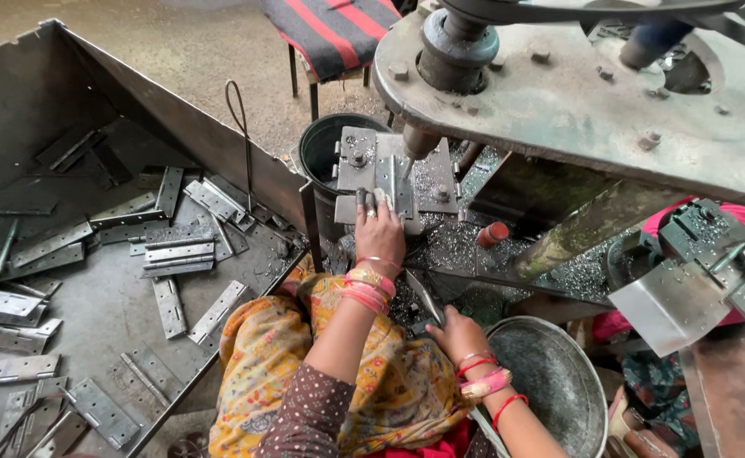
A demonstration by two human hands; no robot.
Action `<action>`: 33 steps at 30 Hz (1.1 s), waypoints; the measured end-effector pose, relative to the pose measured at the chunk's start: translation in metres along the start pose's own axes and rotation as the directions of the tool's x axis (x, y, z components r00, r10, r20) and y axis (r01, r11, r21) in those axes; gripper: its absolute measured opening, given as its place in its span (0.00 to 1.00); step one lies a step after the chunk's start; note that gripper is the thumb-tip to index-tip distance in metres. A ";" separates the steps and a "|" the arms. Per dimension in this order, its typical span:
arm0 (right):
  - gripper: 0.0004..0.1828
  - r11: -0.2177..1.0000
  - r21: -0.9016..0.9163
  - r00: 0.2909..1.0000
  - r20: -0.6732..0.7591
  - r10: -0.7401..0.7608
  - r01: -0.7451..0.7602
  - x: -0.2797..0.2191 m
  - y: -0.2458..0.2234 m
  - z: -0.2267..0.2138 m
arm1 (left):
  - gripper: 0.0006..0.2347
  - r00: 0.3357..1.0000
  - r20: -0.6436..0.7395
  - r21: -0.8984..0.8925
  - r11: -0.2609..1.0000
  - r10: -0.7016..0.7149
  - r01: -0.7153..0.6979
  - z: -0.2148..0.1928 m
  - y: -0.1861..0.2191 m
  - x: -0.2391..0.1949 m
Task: The person places metal hinge components into a press machine, operates the machine with a foot pedal or hand control, and removes the processed components.
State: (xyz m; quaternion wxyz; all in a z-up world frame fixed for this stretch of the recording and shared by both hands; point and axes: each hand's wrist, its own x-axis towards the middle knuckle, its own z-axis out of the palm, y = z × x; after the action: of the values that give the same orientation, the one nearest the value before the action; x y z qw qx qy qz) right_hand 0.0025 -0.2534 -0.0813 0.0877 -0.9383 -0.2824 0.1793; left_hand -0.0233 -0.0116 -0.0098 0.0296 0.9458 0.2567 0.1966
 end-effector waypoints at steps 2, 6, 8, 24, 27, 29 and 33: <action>0.28 0.999 -0.048 0.997 0.073 -0.003 0.006 0.011 -0.005 -0.018 | 0.13 0.996 -0.084 0.068 0.998 0.020 -0.015 -0.004 0.002 0.000; 0.30 0.985 -0.167 0.991 0.132 -0.013 0.036 0.030 -0.023 -0.058 | 0.13 0.998 0.061 0.115 0.993 0.016 -0.023 -0.005 0.003 0.012; 0.29 0.982 -0.175 0.990 0.133 -0.052 0.075 0.027 -0.028 -0.065 | 0.13 0.984 0.179 0.039 0.999 -0.004 -0.003 0.001 0.003 0.023; 0.28 0.984 -0.150 0.982 0.179 -0.066 0.093 0.042 -0.034 -0.084 | 0.13 0.983 0.182 -0.043 0.998 -0.033 0.041 0.012 -0.003 0.037; 0.28 0.991 -0.115 0.995 0.089 -0.055 0.065 0.026 -0.020 -0.057 | 0.13 0.995 0.090 -0.077 0.996 -0.046 0.053 0.014 0.001 0.037; 0.28 1.000 -0.005 1.000 -0.007 -0.010 0.010 0.000 -0.012 -0.024 | 0.13 0.999 0.033 -0.052 0.998 -0.023 0.025 0.014 0.000 0.036; 0.27 1.000 0.019 0.998 -0.061 0.012 -0.011 -0.009 -0.002 -0.004 | 0.14 0.994 0.110 -0.025 1.000 0.017 -0.014 0.006 -0.004 0.026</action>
State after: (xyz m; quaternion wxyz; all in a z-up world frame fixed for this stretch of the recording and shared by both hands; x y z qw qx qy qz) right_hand -0.0034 -0.2571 -0.0744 0.1040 -0.9440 -0.2727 0.1537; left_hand -0.0026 0.0053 -0.0069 0.0537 0.9568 0.2447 0.1475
